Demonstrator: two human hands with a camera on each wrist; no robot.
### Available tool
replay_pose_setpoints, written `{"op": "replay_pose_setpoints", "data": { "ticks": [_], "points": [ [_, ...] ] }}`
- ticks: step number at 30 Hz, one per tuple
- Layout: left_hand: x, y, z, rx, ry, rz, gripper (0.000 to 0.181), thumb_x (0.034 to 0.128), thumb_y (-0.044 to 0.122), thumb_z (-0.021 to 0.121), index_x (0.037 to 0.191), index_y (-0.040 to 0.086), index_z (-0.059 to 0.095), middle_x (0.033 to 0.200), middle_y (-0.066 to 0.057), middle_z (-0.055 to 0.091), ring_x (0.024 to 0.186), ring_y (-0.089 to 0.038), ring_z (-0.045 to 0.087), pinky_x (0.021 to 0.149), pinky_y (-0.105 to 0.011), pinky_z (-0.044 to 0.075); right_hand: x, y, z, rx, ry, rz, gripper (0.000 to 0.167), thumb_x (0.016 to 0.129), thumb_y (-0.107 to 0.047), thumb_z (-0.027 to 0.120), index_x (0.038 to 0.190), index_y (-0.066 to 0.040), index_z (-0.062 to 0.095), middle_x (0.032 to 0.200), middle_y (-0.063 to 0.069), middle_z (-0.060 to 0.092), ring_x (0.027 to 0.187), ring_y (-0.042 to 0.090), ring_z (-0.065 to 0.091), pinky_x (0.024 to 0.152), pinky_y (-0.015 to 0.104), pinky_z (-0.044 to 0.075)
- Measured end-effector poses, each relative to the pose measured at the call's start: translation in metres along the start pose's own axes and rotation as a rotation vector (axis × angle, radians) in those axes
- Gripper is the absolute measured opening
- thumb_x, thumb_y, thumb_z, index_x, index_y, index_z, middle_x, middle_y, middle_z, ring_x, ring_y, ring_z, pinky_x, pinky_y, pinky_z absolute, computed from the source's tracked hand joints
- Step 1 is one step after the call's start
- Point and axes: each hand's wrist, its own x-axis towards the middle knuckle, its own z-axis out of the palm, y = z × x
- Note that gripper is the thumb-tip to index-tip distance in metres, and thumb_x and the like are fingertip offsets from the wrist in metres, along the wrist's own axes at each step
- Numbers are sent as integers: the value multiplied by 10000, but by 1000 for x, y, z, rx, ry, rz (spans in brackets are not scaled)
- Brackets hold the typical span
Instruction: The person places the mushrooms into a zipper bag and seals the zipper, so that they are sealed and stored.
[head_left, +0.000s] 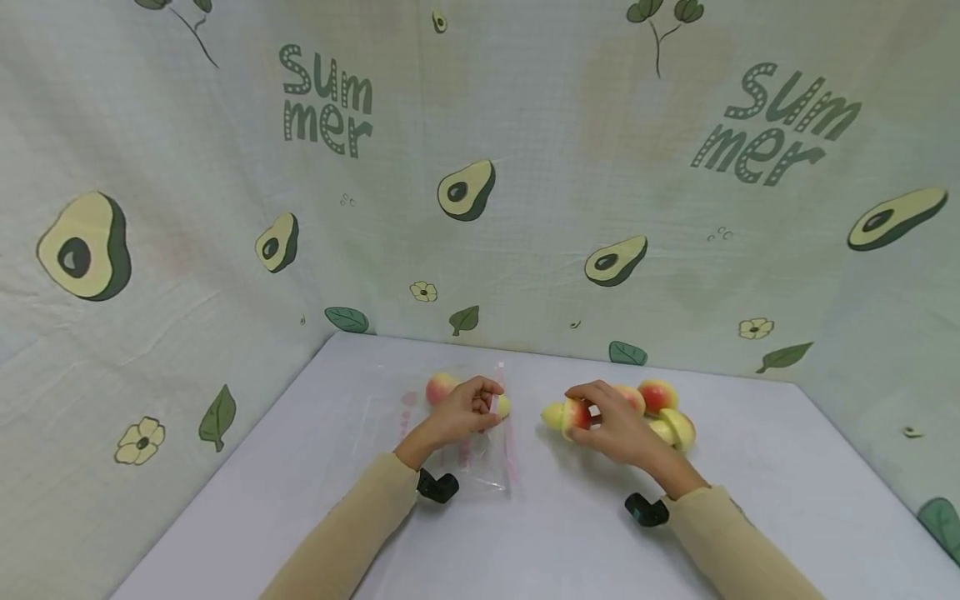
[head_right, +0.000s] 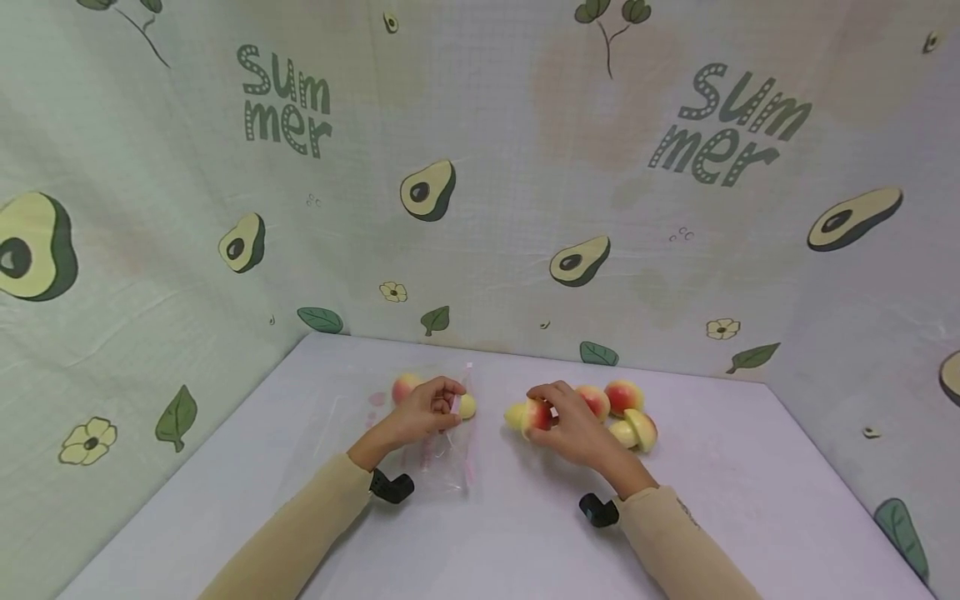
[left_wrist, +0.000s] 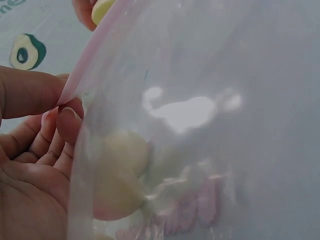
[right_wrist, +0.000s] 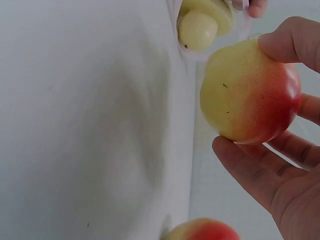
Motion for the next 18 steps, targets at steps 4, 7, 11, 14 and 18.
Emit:
{"op": "replay_pose_setpoints", "data": {
  "ticks": [4, 7, 11, 14, 18],
  "points": [
    [5, -11, 0, -8, 12, -12, 415, 843, -89, 645, 1218, -120, 469, 901, -192, 502, 653, -141, 459, 563, -217, 424, 8, 1, 7, 32, -12, -8, 447, 780, -140, 762, 1191, -110, 587, 1118, 4, 541, 942, 150, 522, 789, 260, 535],
    [10, -21, 0, -15, 8, -16, 423, 849, -75, 650, 1229, -108, 468, 874, -137, 496, 652, -137, 458, 562, -221, 426, 12, 1, 12, 51, -29, -2, 448, 791, -132, 752, 1204, -106, 579, 1131, 12, 534, 961, 157, 517, 805, 266, 531],
    [14, -30, -1, -10, 12, -21, 427, 851, -65, 656, 1234, -97, 469, 846, -77, 478, 652, -139, 460, 562, -224, 431, 17, 1, 17, 66, -40, -3, 456, 792, -120, 746, 1214, -101, 574, 1142, 19, 533, 978, 170, 519, 817, 281, 530],
    [15, -33, 0, -12, 32, -20, 417, 843, -61, 667, 1217, -81, 485, 839, -71, 478, 646, -128, 463, 556, -219, 430, 22, 3, 21, 70, -42, -5, 465, 784, -115, 747, 1215, -99, 574, 1142, 20, 533, 983, 173, 520, 823, 286, 529],
    [16, -36, 0, -17, 35, -32, 419, 841, -54, 672, 1217, -72, 490, 834, -62, 479, 642, -120, 465, 553, -216, 430, 27, 5, 26, 70, -52, 1, 476, 788, -119, 746, 1228, -70, 570, 1145, 26, 532, 982, 170, 520, 837, 292, 524]
  ]
}}
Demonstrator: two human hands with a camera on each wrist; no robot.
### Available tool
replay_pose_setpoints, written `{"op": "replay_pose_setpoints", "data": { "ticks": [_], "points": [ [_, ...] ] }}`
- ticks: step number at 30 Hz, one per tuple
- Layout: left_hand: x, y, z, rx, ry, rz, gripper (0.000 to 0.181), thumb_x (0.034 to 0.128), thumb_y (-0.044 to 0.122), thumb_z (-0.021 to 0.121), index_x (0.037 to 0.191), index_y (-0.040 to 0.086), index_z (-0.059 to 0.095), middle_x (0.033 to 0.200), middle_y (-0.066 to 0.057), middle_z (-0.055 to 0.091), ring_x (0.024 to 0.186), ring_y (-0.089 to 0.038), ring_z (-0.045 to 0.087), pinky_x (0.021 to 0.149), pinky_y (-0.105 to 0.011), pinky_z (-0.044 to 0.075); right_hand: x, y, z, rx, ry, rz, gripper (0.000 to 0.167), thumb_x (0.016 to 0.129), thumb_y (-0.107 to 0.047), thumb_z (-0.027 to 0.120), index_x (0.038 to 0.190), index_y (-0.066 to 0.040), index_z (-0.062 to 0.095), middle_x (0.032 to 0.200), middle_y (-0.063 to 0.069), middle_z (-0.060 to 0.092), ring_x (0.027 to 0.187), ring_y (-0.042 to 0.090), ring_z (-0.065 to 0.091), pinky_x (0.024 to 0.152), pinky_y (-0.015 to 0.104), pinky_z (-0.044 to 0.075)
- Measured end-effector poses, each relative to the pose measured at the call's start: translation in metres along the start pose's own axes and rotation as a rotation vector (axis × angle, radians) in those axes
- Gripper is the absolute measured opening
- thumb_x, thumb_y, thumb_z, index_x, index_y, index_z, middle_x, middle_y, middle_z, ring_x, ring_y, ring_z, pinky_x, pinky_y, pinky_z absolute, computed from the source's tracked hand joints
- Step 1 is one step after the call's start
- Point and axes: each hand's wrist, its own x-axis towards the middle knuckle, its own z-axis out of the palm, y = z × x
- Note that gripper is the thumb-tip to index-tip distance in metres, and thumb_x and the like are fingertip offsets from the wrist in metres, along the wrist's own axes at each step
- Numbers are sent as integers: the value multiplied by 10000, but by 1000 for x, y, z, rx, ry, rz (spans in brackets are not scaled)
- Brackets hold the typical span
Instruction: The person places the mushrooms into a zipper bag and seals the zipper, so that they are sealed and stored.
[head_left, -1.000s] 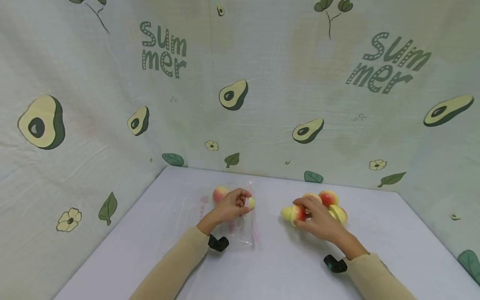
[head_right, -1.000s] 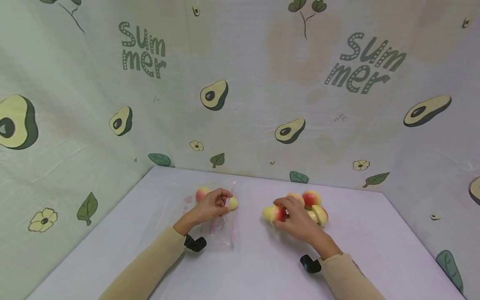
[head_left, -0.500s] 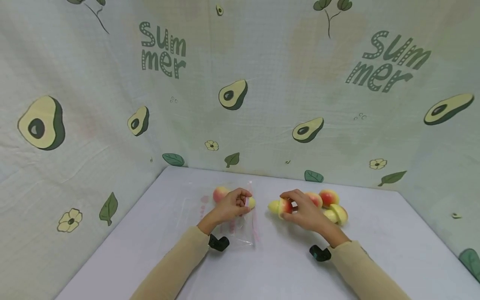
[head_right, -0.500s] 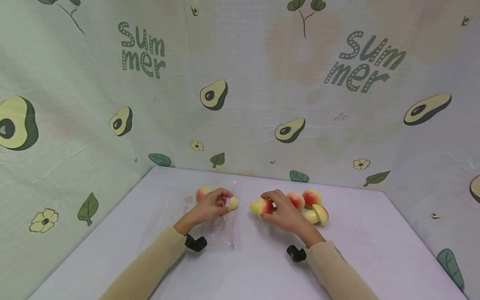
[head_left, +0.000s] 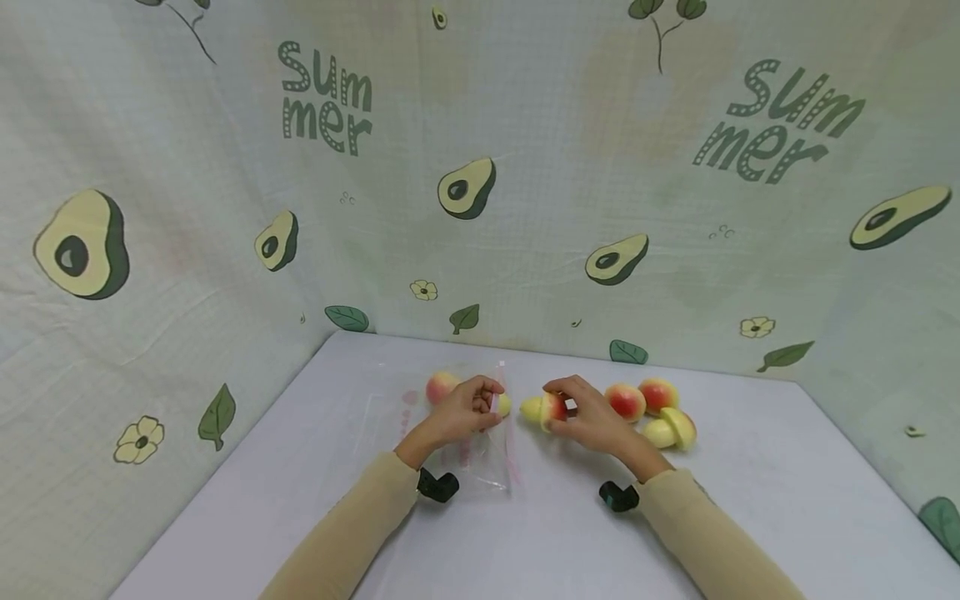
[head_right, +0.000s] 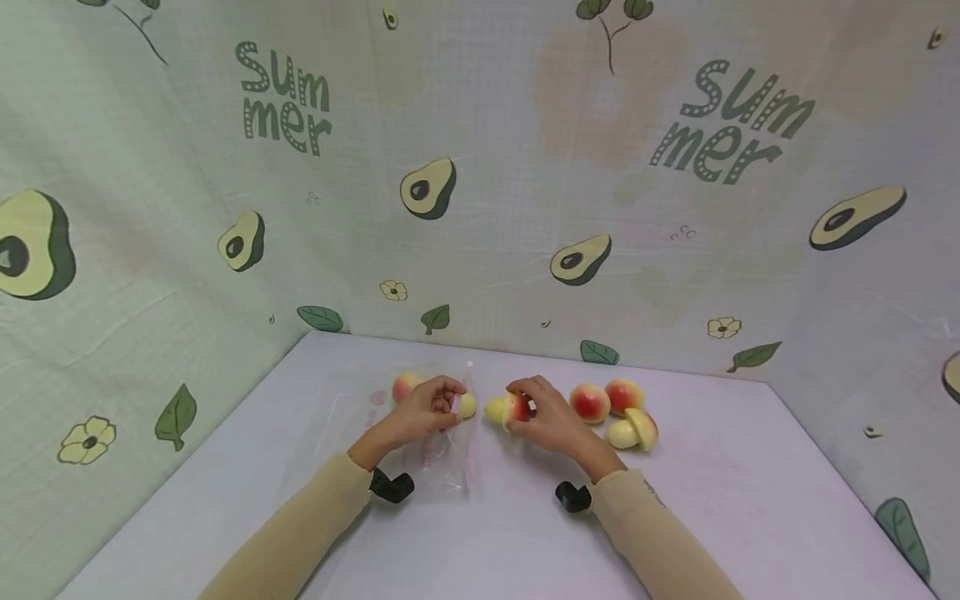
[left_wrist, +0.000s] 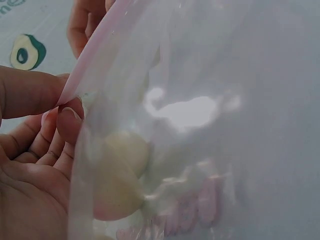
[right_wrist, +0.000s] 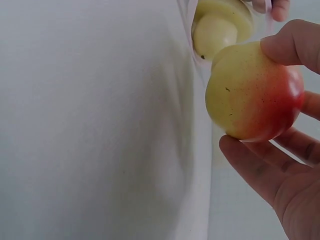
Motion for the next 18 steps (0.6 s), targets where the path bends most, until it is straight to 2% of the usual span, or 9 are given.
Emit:
{"op": "replay_pose_setpoints", "data": {
  "ticks": [5, 11, 18],
  "points": [
    [0, 1, 0, -4, -11, -7, 431, 842, -65, 667, 1229, -87, 479, 833, -59, 472, 643, -120, 455, 550, -215, 419, 4, 1, 4, 11, 8, -11, 486, 782, -102, 745, 1230, -37, 569, 1135, 41, 538, 975, 182, 526, 841, 313, 526],
    [-2, 9, 1, -9, -24, 3, 416, 834, -110, 644, 1207, -126, 463, 834, -109, 472, 648, -147, 452, 545, -221, 415, 9, 3, 7, 18, 12, -13, 492, 779, -88, 745, 1231, -7, 568, 1120, 59, 542, 988, 220, 547, 831, 309, 529],
    [-2, 5, 2, 6, -11, 17, 414, 833, -93, 653, 1210, -101, 480, 825, -38, 463, 645, -107, 462, 553, -204, 426, 15, 8, 11, 28, -2, -2, 512, 764, -88, 749, 1235, 1, 568, 1135, 74, 546, 1022, 250, 554, 823, 284, 527]
  ]
}}
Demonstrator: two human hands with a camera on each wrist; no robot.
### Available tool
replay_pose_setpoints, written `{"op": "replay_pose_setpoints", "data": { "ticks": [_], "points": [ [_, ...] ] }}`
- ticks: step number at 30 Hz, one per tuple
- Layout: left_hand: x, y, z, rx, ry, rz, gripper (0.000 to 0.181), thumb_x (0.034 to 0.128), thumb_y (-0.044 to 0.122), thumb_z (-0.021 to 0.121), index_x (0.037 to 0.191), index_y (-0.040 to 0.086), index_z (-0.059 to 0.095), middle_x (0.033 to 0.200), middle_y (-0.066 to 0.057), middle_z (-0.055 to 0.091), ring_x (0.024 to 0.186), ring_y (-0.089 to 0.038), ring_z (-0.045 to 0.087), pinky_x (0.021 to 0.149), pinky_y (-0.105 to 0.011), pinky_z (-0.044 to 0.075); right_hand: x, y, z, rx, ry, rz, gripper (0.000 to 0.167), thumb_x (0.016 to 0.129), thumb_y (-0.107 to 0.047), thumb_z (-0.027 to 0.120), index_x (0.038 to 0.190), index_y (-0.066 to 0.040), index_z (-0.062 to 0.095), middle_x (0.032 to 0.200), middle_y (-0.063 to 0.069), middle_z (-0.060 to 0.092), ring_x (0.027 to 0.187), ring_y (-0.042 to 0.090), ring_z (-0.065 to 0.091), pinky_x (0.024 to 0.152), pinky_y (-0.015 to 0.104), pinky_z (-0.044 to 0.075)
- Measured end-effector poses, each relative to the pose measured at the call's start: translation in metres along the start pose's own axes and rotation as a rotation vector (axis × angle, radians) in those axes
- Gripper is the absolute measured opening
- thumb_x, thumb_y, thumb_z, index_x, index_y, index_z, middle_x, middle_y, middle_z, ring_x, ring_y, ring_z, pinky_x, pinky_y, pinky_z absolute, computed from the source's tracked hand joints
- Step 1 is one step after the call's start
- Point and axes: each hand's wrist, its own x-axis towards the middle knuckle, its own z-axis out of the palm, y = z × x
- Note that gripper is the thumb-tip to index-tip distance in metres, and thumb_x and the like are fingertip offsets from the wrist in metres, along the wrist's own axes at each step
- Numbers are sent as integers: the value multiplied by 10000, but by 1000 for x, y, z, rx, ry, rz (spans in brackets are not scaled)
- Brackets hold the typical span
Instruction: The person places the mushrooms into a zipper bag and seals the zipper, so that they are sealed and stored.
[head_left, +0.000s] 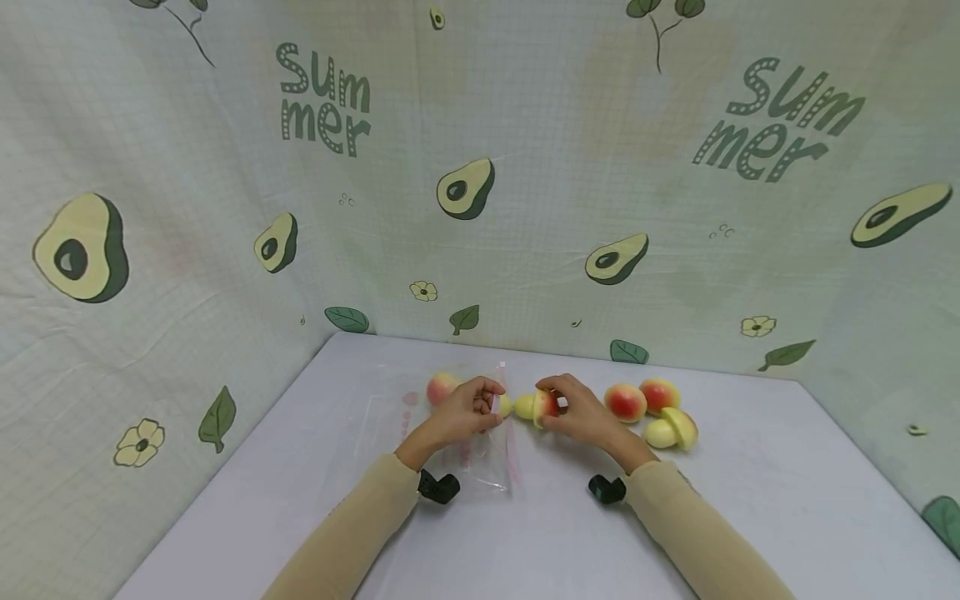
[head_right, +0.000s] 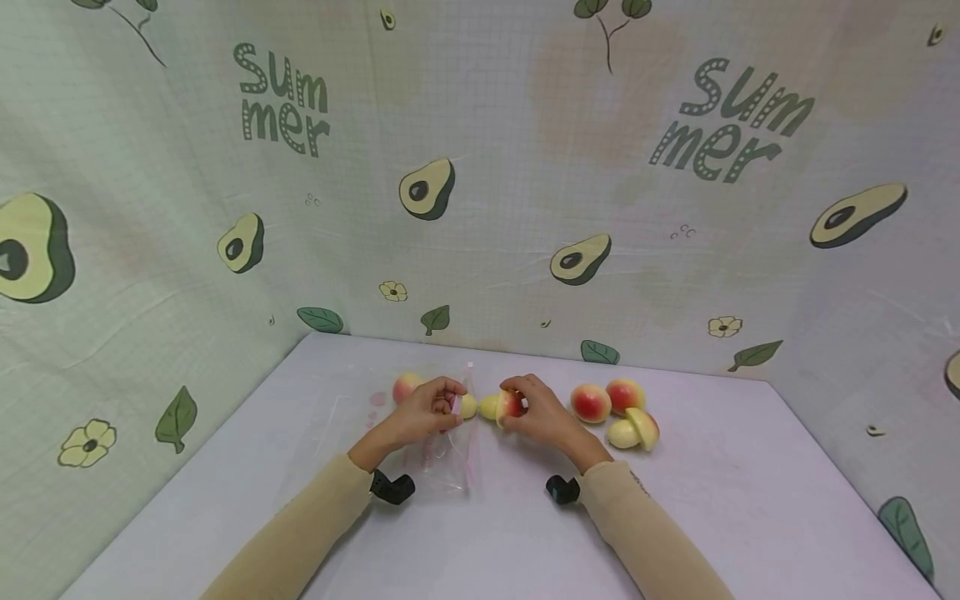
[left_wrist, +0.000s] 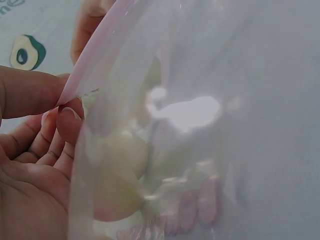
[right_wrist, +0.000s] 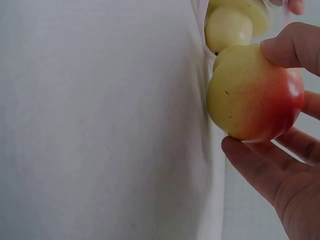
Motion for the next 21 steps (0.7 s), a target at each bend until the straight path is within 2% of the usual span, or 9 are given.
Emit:
{"op": "replay_pose_setpoints", "data": {
  "ticks": [4, 13, 15, 21],
  "points": [
    [1, -3, 0, -13, -1, 17, 421, 825, -99, 650, 1207, -109, 472, 823, -44, 457, 644, -111, 463, 554, -210, 429, 3, 1, 2, -1, -9, 2, 515, 764, -88, 752, 1237, -1, 567, 1143, 70, 547, 1031, 243, 542, 827, 290, 525],
    [2, -4, 0, -28, -14, -2, 435, 830, -89, 659, 1217, -101, 461, 830, -59, 466, 646, -113, 465, 552, -212, 425, 9, 0, 8, 7, -9, -18, 510, 759, -86, 760, 1227, -9, 573, 1154, 70, 554, 1035, 248, 534, 818, 290, 530],
    [2, -1, -1, -24, -25, 0, 437, 829, -92, 656, 1218, -114, 458, 827, -73, 463, 642, -121, 465, 548, -217, 427, 11, 1, 9, 3, -4, -33, 509, 756, -84, 760, 1222, 2, 575, 1149, 76, 557, 1027, 251, 537, 808, 285, 532],
    [-9, 22, -2, -9, -38, 12, 408, 829, -102, 642, 1198, -130, 468, 822, -97, 462, 642, -125, 463, 553, -213, 421, 14, -2, 12, 9, -15, -10, 515, 757, -92, 762, 1227, -2, 574, 1144, 73, 552, 1033, 252, 538, 820, 289, 529]
  ]
}}
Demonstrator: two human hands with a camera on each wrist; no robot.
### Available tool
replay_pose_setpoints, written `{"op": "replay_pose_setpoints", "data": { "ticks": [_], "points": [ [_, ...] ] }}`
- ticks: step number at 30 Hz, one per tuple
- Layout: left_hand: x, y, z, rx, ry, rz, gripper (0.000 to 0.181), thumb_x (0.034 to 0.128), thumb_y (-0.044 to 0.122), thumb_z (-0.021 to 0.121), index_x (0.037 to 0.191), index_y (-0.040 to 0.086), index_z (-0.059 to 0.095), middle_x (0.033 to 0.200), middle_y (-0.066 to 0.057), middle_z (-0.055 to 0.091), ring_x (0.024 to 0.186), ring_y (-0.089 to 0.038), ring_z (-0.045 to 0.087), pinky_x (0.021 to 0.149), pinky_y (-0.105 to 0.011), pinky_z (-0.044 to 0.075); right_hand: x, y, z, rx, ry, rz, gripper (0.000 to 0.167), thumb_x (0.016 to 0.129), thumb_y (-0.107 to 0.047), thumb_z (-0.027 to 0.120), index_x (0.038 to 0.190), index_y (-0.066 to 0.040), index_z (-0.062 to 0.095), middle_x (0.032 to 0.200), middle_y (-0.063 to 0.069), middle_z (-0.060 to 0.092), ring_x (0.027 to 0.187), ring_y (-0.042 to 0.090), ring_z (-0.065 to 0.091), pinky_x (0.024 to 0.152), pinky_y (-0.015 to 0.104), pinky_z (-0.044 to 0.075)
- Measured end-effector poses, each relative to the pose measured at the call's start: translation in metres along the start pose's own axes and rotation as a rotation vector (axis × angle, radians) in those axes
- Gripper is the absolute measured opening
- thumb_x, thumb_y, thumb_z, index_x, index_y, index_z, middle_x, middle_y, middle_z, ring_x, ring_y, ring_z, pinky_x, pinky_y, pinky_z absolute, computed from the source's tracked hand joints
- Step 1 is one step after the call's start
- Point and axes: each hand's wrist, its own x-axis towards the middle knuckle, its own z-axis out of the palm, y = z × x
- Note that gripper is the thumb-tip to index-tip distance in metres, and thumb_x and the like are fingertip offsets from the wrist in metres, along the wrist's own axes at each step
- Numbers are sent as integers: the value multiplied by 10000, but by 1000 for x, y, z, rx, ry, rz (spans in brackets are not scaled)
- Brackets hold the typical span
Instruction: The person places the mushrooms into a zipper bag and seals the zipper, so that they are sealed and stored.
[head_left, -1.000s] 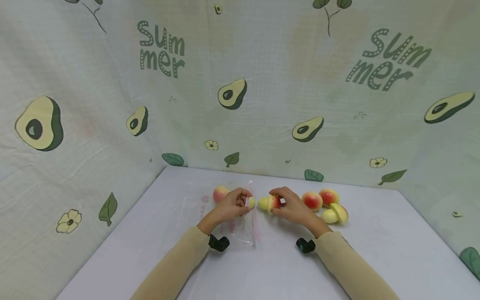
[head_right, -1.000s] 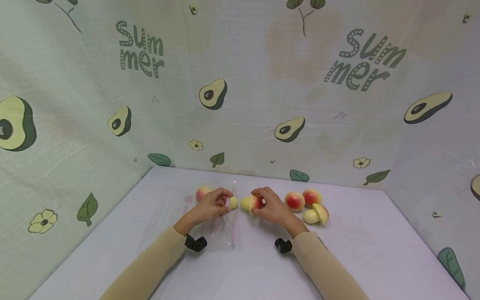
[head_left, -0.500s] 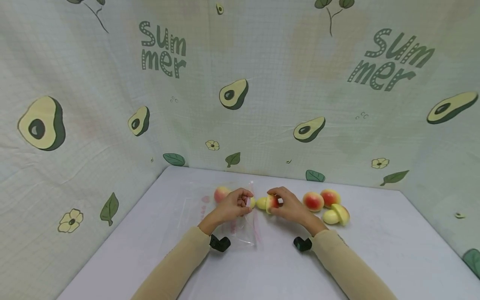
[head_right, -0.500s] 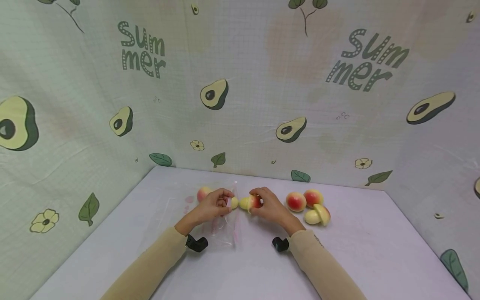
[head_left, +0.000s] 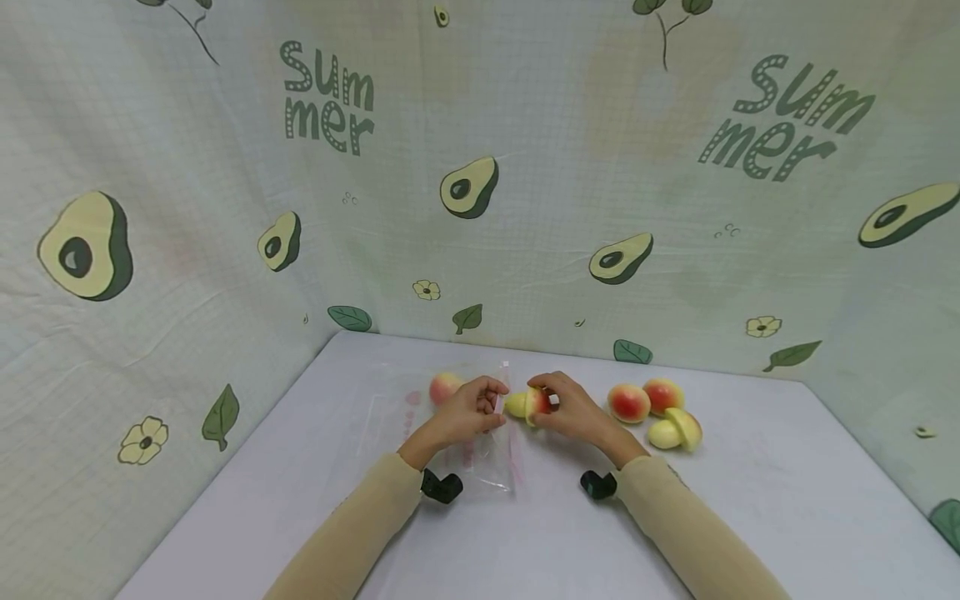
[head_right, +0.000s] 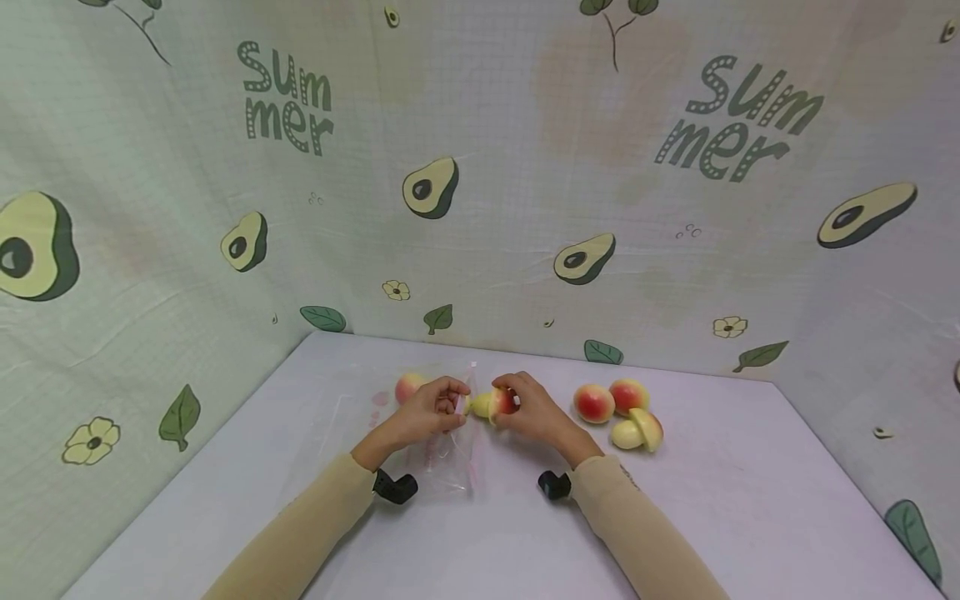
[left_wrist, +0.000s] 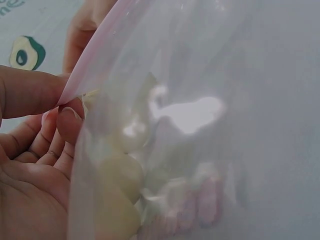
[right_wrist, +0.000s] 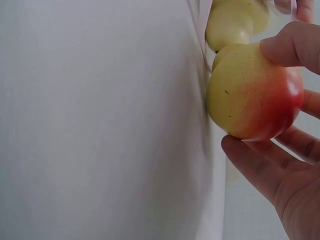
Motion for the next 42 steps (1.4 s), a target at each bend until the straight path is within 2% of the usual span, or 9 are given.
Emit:
{"op": "replay_pose_setpoints", "data": {
  "ticks": [4, 11, 19, 24, 31, 36, 42],
  "points": [
    [-3, 5, 1, 7, 7, 15, 367, 828, -109, 639, 1164, -94, 493, 825, -125, 466, 636, -132, 462, 547, -213, 418, 1, -3, 1, -3, -7, 14, 520, 762, -89, 756, 1237, 1, 565, 1147, 79, 546, 1047, 261, 544, 830, 297, 527],
    [-2, 4, 1, -6, 5, 15, 364, 828, -117, 635, 1163, -79, 497, 825, -131, 462, 630, -138, 452, 542, -212, 416, 3, -3, 3, 20, -10, 10, 516, 762, -93, 756, 1235, -7, 569, 1141, 64, 551, 1045, 247, 544, 815, 276, 527],
    [11, -26, 0, 31, 26, 19, 403, 829, -63, 670, 1193, -71, 496, 814, -63, 452, 612, -123, 453, 530, -222, 416, 6, -3, 5, 29, -13, 21, 519, 765, -103, 751, 1244, -23, 565, 1154, 62, 549, 1056, 251, 550, 808, 283, 531],
    [11, -27, 1, 47, 39, 5, 396, 821, -54, 684, 1180, -42, 518, 814, -49, 462, 618, -114, 469, 531, -219, 423, 7, -6, 7, 50, -21, 25, 501, 775, -100, 749, 1238, -45, 567, 1151, 61, 547, 1057, 255, 554, 810, 287, 532],
    [10, -25, 1, 46, 36, -3, 418, 814, -57, 693, 1190, -55, 509, 828, -72, 486, 629, -125, 488, 533, -219, 431, 9, -10, 10, 72, -35, 11, 510, 779, -100, 754, 1240, -8, 555, 1150, 87, 550, 1051, 274, 557, 802, 306, 537],
    [10, -27, 0, 40, 41, 1, 414, 815, -63, 688, 1186, -64, 505, 848, -128, 492, 633, -132, 481, 534, -223, 423, 12, -10, 14, 86, -28, 71, 482, 774, -113, 761, 1194, -31, 539, 1138, 71, 578, 1062, 245, 569, 820, 327, 534],
    [11, -27, 0, 48, 54, -14, 394, 809, -44, 705, 1160, -20, 529, 843, -79, 475, 631, -107, 481, 544, -221, 427, 14, -9, 17, 103, -18, 111, 401, 784, -129, 771, 1105, -75, 535, 1082, 58, 595, 1051, 230, 586, 825, 338, 533]
  ]
}}
